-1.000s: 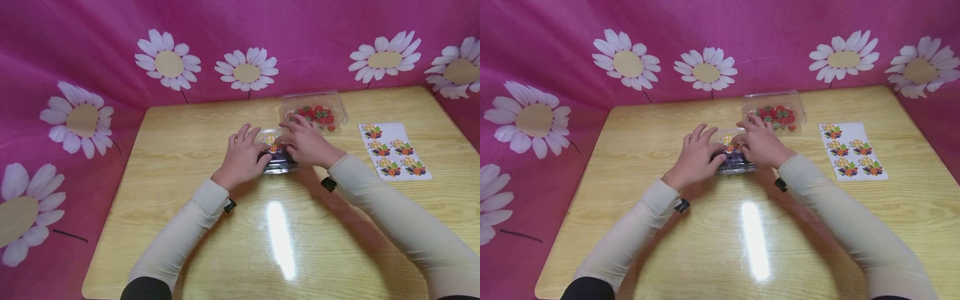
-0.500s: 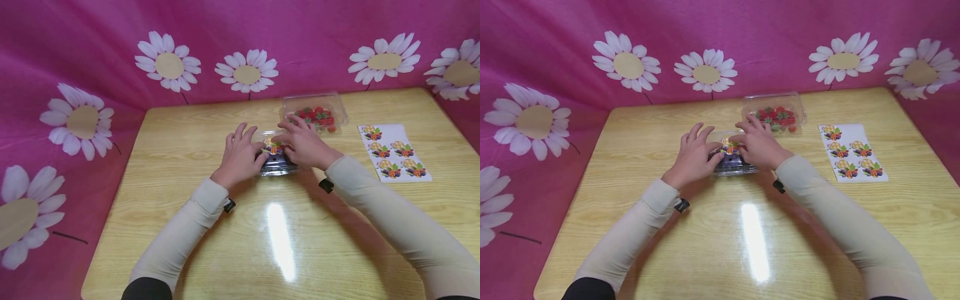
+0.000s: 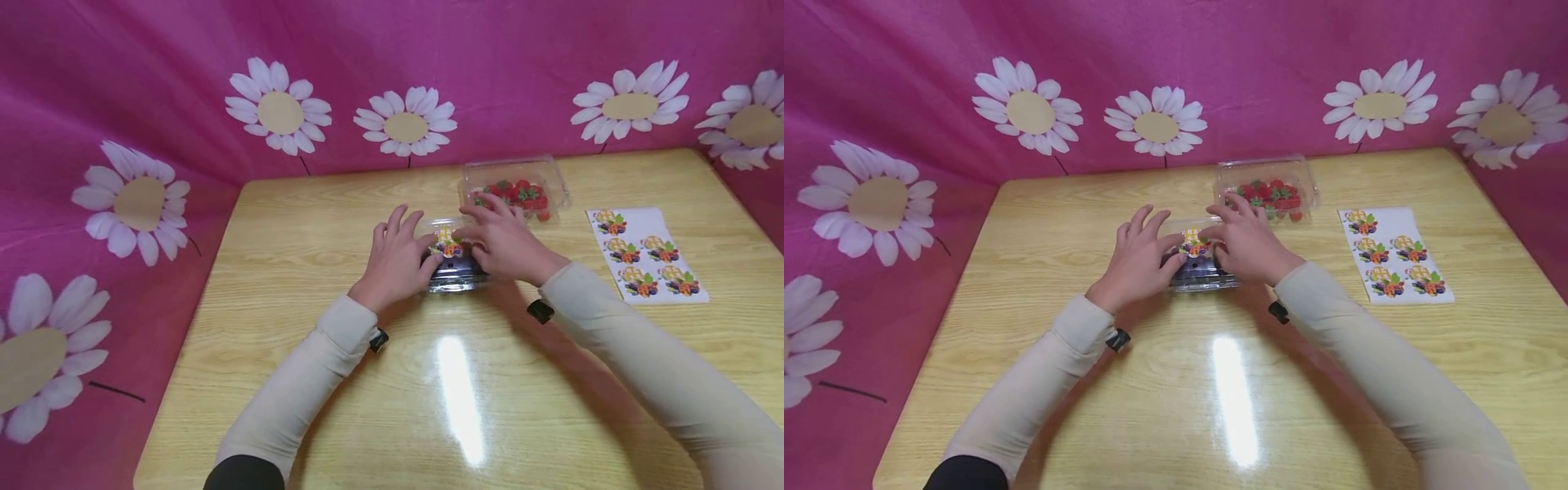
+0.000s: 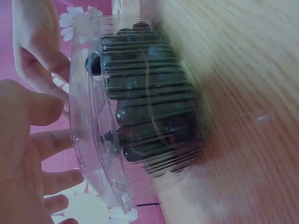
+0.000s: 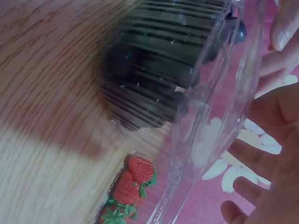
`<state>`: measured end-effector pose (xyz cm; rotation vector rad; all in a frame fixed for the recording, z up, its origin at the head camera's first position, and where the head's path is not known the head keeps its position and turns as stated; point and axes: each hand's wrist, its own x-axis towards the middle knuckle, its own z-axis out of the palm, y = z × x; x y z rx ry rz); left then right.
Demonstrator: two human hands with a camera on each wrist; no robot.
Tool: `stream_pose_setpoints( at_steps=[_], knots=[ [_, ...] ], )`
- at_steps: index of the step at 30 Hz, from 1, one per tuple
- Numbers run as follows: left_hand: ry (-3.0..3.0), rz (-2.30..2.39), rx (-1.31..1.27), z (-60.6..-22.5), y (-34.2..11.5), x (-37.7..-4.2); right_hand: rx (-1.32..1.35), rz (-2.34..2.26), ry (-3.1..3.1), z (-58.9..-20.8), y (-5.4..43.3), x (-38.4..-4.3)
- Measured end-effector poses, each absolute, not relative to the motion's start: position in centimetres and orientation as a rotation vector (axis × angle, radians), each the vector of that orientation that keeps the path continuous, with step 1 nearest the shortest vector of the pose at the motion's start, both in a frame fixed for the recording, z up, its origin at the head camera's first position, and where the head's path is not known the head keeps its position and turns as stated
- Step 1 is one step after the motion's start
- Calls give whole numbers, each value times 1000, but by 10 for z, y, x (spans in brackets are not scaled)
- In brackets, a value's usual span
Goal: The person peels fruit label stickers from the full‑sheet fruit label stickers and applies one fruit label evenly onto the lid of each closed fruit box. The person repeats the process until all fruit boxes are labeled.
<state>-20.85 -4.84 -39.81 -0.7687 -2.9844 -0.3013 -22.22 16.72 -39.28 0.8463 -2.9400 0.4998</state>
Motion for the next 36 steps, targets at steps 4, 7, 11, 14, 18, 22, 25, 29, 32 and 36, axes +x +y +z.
stream_pose_setpoints(
  at_steps=[4,7,11,14,18,22,25,29,32,36],
  knots=[
    [-2975,-280,-776,-398,-46,-210,863,505,-2933,-392,164,-222],
    [-2981,-252,-770,-398,-45,-211,855,475,-2945,-391,165,-222],
    [-2974,-250,-763,-396,-48,-210,821,456,-2962,-389,167,-222],
    [-2963,-281,-763,-395,-50,-211,819,486,-2944,-389,165,-223],
    [-2968,-287,-776,-395,-46,-213,846,524,-2927,-392,163,-224],
    [-2991,-288,-770,-398,-45,-210,814,535,-2951,-398,168,-221],
    [-2981,-316,-748,-399,-48,-206,776,547,-2946,-399,172,-217],
    [-2938,-343,-761,-399,-51,-204,792,563,-2938,-398,171,-213],
    [-2920,-349,-790,-399,-52,-205,812,567,-2943,-396,169,-210],
    [-2898,-390,-789,-399,-53,-203,801,601,-2922,-396,169,-207]
  ],
)
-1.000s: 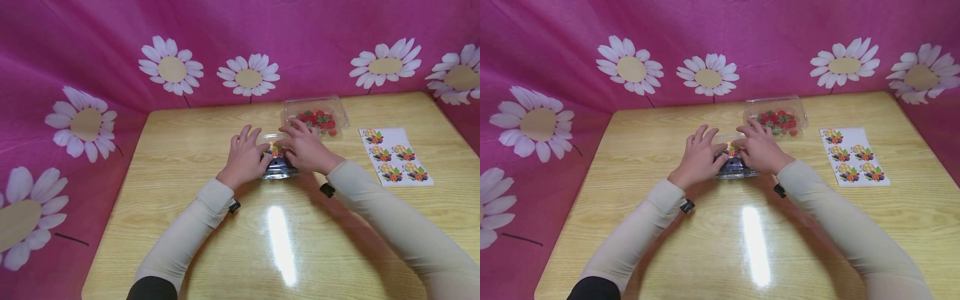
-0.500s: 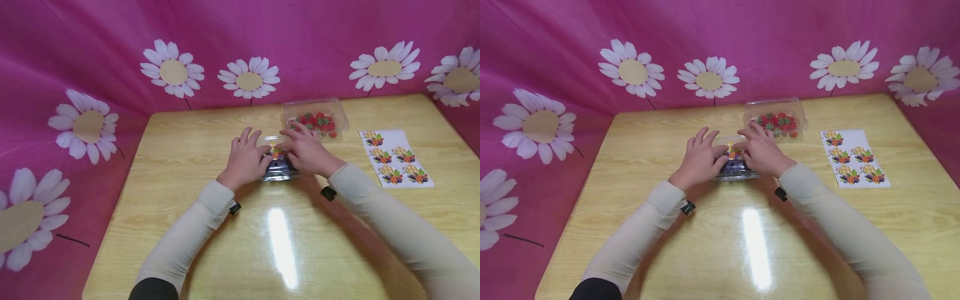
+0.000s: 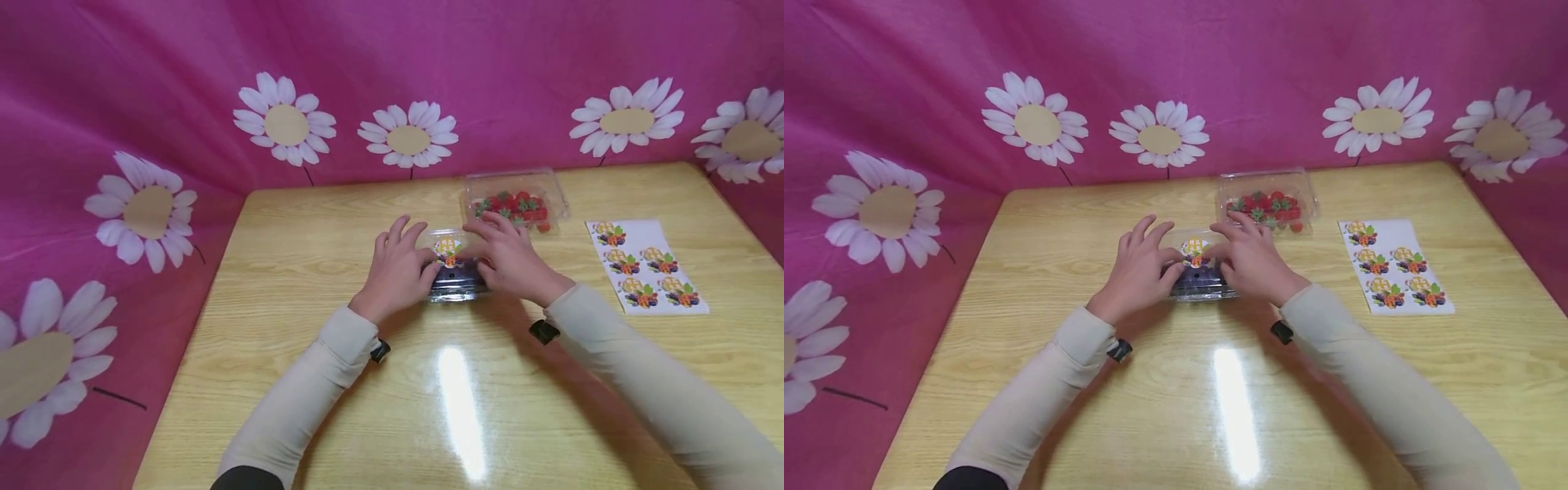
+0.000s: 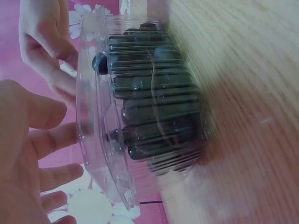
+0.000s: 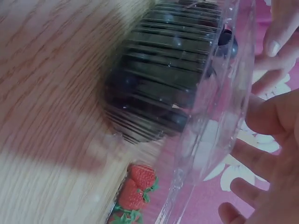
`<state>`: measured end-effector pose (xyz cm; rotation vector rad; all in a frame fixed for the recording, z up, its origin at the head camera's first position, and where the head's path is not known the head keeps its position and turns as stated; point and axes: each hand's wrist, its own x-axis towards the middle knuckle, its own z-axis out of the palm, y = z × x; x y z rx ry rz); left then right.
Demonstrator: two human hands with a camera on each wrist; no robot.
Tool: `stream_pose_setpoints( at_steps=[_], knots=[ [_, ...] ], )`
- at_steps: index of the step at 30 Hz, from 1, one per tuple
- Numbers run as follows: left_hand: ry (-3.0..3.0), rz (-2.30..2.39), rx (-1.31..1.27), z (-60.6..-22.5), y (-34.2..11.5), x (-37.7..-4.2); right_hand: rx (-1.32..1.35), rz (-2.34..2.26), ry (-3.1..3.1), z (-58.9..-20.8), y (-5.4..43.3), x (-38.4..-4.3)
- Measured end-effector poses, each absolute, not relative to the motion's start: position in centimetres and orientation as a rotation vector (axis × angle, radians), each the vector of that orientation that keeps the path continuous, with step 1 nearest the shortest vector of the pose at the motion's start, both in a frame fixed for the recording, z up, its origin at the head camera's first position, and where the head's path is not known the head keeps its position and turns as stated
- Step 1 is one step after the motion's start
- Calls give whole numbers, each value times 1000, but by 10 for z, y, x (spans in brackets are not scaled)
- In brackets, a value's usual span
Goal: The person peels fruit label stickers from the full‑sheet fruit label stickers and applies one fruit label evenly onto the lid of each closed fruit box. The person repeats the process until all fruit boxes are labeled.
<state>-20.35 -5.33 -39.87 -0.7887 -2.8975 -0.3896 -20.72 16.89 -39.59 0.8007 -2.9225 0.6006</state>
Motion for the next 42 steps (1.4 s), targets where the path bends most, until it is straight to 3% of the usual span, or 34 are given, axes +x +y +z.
stream_pose_setpoints(
  at_steps=[42],
  knots=[
    [-2913,-436,-905,-400,-47,-201,799,698,-2919,-397,173,-205]
  ],
)
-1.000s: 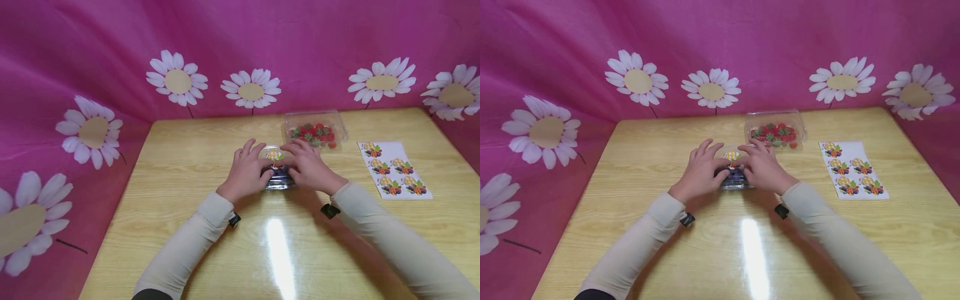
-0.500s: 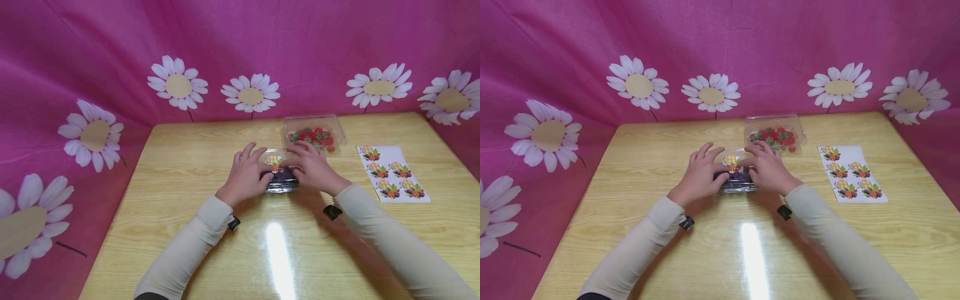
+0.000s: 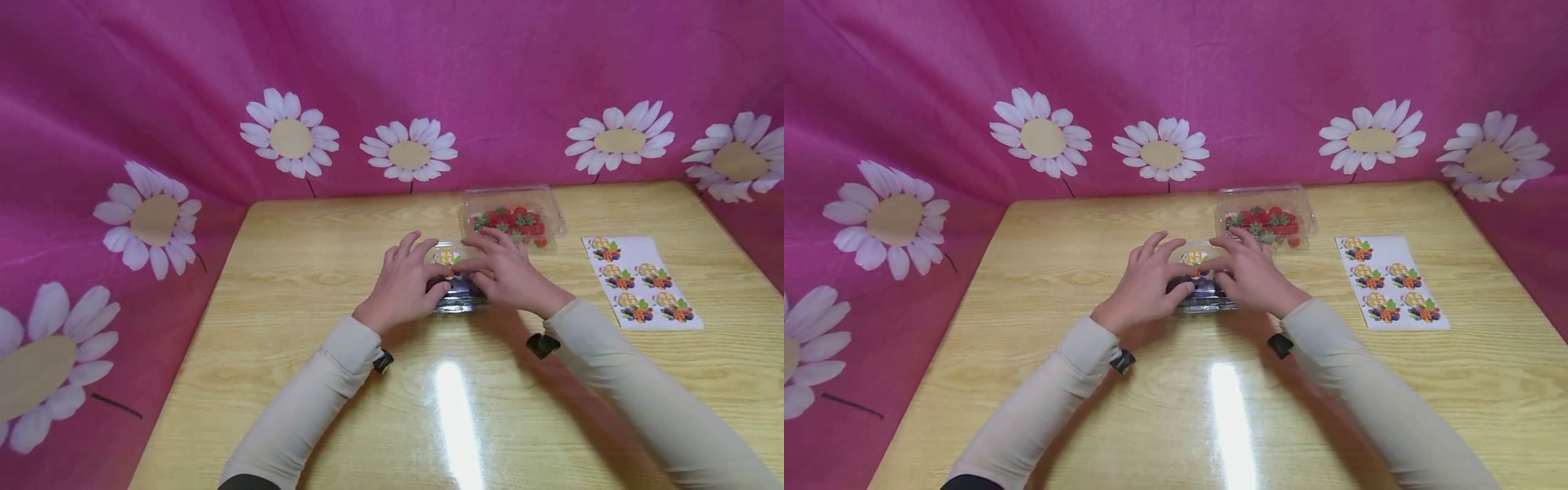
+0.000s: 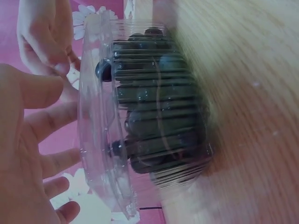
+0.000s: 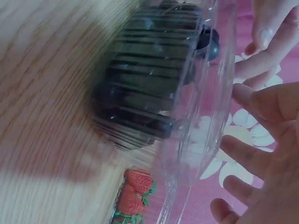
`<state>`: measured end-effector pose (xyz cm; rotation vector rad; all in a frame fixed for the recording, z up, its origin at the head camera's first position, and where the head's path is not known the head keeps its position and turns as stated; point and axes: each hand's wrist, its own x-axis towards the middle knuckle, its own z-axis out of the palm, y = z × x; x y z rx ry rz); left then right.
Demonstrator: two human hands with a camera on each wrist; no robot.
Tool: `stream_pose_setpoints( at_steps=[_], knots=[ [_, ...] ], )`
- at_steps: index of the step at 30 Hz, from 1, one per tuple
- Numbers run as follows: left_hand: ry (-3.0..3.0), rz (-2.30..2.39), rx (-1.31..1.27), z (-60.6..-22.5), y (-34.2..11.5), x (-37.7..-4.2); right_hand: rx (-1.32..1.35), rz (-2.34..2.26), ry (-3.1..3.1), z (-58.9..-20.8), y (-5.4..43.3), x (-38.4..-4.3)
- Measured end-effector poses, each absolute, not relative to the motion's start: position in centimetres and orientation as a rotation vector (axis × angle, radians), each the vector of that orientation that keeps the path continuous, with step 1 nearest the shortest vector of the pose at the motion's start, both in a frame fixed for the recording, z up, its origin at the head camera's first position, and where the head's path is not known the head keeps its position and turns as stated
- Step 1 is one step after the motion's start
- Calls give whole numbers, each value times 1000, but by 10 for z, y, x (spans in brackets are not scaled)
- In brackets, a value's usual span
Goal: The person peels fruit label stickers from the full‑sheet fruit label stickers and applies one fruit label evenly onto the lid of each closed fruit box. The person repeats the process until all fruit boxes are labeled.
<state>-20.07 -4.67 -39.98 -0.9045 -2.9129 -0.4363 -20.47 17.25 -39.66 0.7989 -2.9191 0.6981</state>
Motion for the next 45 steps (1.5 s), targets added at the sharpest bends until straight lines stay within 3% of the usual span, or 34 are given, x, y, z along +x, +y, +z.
stream_pose_setpoints(
  at_steps=[21,45],
  knots=[
    [-2957,-365,-823,-399,-42,-210,699,606,-2970,-397,171,-216],
    [-2949,-476,-854,-403,-45,-203,813,610,-2935,-398,168,-207]
  ],
)
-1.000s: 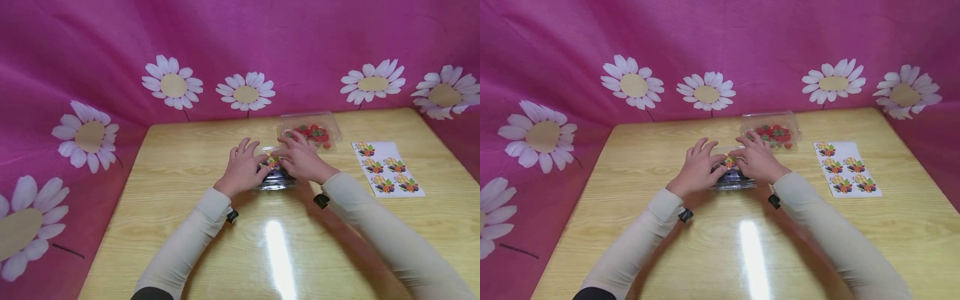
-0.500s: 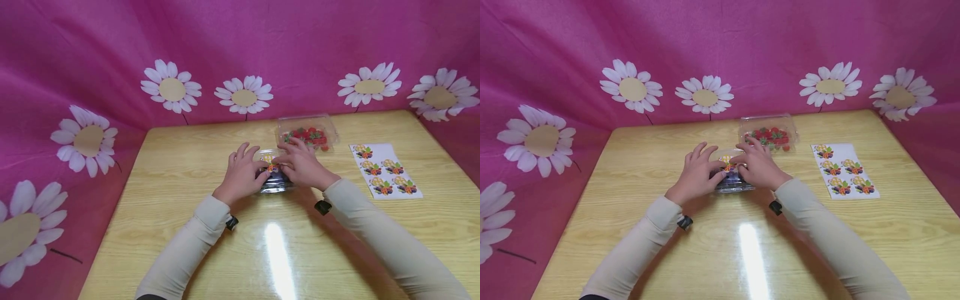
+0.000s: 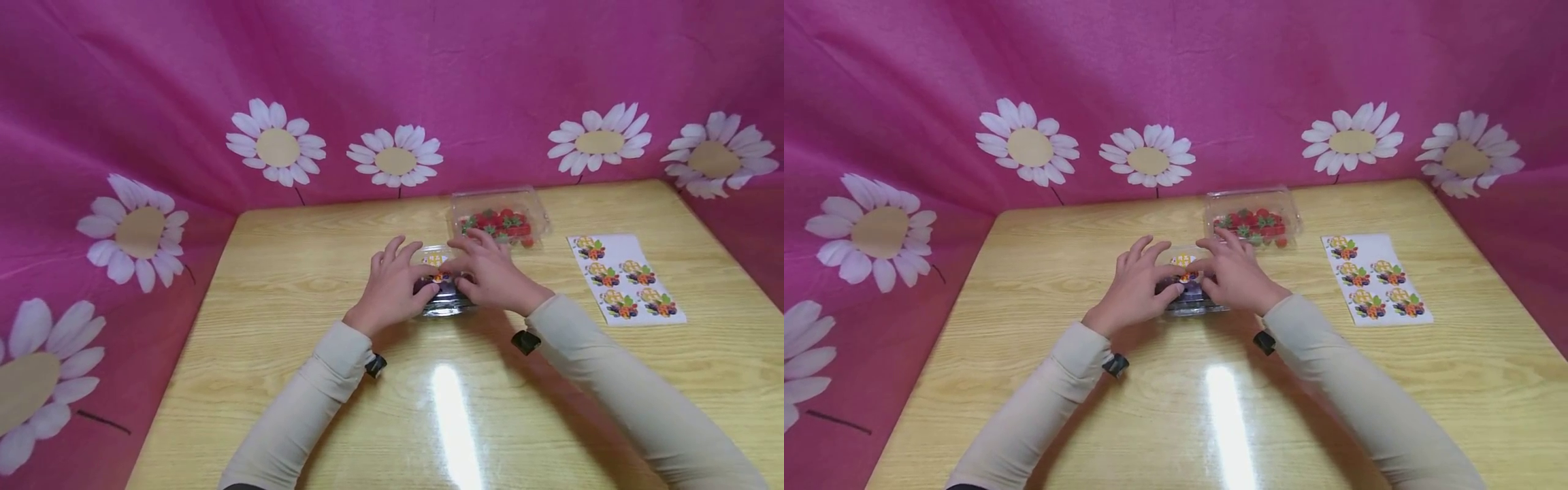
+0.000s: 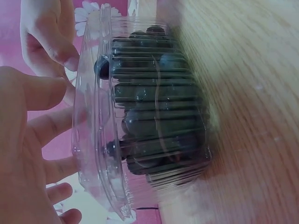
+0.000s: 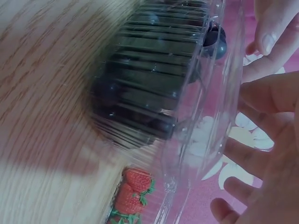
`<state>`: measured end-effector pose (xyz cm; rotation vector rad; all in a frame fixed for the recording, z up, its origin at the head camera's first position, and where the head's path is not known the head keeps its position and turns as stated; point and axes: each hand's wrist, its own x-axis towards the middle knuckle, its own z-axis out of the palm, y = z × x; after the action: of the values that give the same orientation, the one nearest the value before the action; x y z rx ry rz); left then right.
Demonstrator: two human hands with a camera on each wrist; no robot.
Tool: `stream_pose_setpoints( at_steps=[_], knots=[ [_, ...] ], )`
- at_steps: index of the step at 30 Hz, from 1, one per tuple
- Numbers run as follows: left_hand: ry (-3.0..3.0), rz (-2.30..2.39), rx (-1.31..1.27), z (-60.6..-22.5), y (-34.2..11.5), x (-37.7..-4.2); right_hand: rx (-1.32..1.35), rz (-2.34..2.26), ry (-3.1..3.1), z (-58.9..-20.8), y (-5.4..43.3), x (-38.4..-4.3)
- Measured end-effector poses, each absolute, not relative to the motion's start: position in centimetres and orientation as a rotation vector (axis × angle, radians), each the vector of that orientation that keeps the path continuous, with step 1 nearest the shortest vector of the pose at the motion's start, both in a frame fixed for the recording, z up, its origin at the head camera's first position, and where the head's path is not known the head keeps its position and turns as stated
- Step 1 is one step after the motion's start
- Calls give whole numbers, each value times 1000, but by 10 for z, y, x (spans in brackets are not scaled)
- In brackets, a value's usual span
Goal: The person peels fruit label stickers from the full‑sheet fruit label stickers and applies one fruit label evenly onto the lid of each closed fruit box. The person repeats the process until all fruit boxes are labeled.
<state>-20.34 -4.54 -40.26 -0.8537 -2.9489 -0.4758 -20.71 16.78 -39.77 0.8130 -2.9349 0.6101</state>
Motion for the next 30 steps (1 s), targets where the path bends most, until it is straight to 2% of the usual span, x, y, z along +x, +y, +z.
stream_pose_setpoints(
  at_steps=[30],
  knots=[
    [-2928,-455,-837,-403,-46,-200,783,669,-2943,-399,165,-205]
  ],
)
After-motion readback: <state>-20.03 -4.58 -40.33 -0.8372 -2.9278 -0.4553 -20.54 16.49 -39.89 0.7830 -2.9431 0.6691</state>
